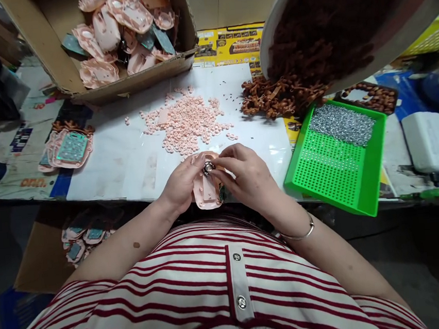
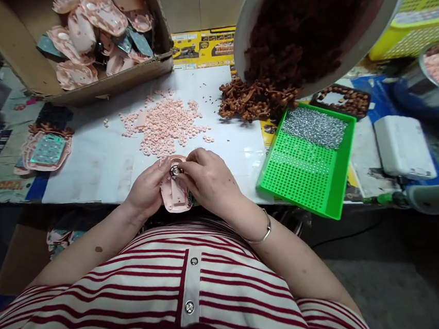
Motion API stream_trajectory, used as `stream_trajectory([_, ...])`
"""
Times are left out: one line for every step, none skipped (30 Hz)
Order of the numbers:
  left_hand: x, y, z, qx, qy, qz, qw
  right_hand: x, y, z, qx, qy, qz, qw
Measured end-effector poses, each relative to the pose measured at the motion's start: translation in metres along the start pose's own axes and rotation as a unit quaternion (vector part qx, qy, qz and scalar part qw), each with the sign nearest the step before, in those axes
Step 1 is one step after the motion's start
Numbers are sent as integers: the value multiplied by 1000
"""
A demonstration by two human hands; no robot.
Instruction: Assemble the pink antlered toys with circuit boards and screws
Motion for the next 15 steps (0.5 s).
stream_trajectory([1, 1, 0, -4, -7, 5, 1000, -2, 0, 0, 9, 18, 0, 1000])
stream_trajectory([2, 1, 0, -7, -14, 9, 1000, -3, 1, 0, 19, 33, 2, 999])
stream_trajectory([3, 2, 0, -10, -22, 11, 1000, -3, 1, 0, 26, 46, 5, 999])
stream_trajectory([4, 2, 0, -16, -29, 13, 999, -3, 2, -1, 29, 57, 7, 998])
stream_trajectory([5, 2, 1, -22, -36, 13, 999, -2, 2, -2, 28, 66, 8, 997])
stream_trajectory([6, 2, 0, -27, -40, 11, 999, -2, 2, -2, 27, 73, 10, 997])
stream_trajectory([6, 2, 0, -31, -42, 8, 999, -2, 3, -3, 23, 76, 13, 997])
stream_trajectory([6, 2, 0, -31, -40, 4, 999, -3, 3, -4, 19, 78, 17, 997])
stream_trajectory([5, 1, 0, -30, -37, 0, 999, -3, 4, -5, 16, 78, 23, 997])
stream_trajectory([5, 1, -1, -27, -34, -4, 999, -4, 4, -6, 16, 80, 31, 996])
stream_trajectory([4, 0, -1, -24, -31, -7, 999, -4, 4, -8, 17, 84, 38, 996])
stream_trajectory([4, 0, -1, -23, -29, -7, 999, -4, 4, -10, 20, 89, 44, 995])
stream_trajectory([4, 0, -1, -23, -27, -7, 999, -4, 5, -12, 27, 96, 49, 994])
stream_trajectory([4, -1, -1, -23, -24, -5, 999, -3, 5, -14, 36, 102, 55, 993])
stream_trajectory([4, -1, -1, -22, -22, -6, 1000, -3, 5, -16, 44, 107, 62, 991])
Point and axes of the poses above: each hand's wrist, its own y-axis away from the middle knuckle, its own x-axis out of the back of the hand, z = x × y, the point moved 3 cm from there along -y, towards the middle knuckle, and after that the axes turned 12 degrees about -y, right-handed, at the moved point
